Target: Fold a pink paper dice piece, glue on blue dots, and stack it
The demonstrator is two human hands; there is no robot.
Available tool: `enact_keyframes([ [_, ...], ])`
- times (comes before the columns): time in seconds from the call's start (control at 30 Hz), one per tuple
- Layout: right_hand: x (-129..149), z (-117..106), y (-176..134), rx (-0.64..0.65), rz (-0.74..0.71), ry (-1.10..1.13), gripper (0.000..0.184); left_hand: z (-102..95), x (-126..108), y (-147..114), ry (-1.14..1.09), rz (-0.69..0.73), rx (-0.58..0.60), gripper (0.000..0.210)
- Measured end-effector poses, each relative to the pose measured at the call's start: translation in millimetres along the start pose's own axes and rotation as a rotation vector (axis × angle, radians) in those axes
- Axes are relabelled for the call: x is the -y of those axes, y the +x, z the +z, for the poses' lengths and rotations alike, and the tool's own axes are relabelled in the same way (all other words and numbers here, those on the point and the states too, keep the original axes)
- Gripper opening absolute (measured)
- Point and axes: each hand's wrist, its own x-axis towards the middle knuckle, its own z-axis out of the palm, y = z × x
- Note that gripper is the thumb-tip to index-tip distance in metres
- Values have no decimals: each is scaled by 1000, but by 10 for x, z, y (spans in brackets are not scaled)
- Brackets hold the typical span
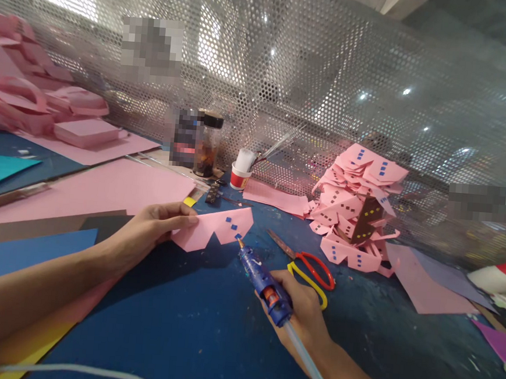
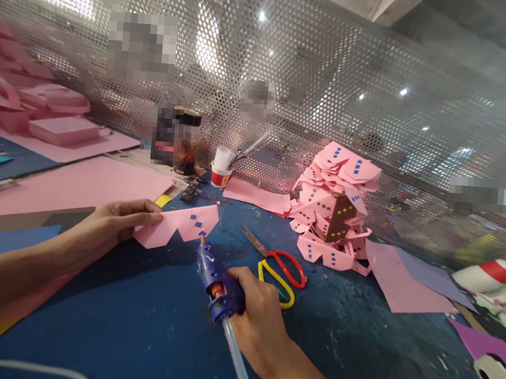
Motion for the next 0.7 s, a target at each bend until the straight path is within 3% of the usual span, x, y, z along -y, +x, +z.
enact_keyframes([
  [0.7,-8,32,7,29,32,-35,11,18,-44,-34,23,-1,19,29],
])
